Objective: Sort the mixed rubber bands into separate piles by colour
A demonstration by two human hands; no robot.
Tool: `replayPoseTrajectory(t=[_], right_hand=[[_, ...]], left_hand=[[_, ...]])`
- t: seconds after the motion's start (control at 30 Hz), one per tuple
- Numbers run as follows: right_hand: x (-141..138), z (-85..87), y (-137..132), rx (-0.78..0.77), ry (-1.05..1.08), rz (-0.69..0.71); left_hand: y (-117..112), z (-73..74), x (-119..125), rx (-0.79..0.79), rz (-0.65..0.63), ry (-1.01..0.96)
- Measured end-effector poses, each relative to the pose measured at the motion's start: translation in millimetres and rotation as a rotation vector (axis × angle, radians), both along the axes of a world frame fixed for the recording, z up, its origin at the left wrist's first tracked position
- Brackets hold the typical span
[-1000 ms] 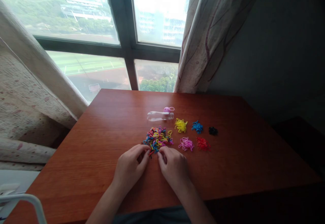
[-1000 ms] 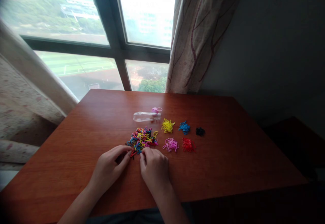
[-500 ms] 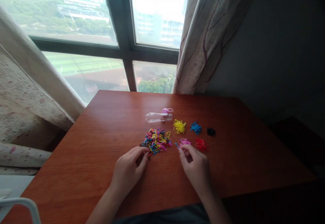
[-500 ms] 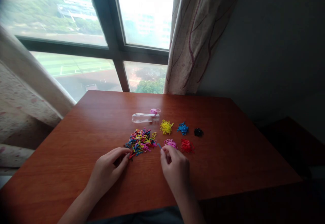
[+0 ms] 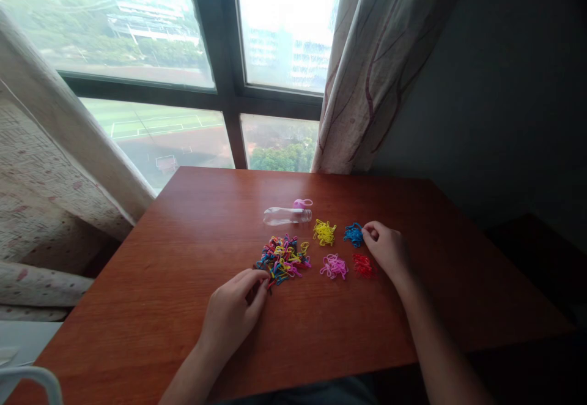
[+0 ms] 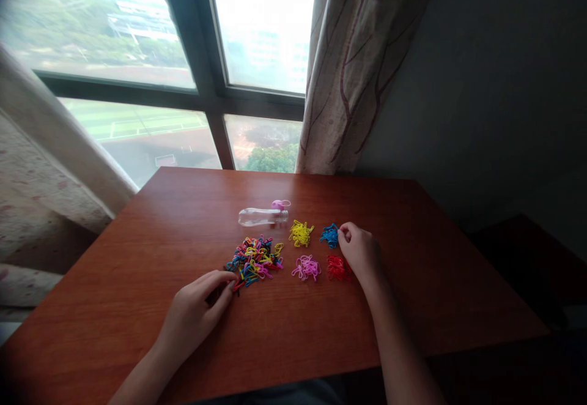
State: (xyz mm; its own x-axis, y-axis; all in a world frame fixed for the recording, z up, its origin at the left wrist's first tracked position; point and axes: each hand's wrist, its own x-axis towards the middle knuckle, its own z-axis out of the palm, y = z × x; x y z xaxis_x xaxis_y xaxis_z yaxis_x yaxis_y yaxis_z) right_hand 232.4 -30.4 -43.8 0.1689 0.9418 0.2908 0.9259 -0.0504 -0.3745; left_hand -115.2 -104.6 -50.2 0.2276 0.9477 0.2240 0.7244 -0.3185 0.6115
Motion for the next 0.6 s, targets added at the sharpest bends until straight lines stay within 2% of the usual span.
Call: replayPoseTrajectory(t=[0.33,0.47,0.6], right_hand=[[-3.5,5.1,4.2,0.004,-0.032,-0.001],[-13.9,9.0,-12.6,0.053,0.01,0.01],[-40.6,10.4,-43.3,0.099,0.153,0.063]], left_hand=[[-1.0,1.7,0.9,0.016,0.006,-0.008],[-1.2,1.7,1.4,0.016,0.005,-0.009],[-0.8,-0.4,1.3,0.011,0.009,-0.002]])
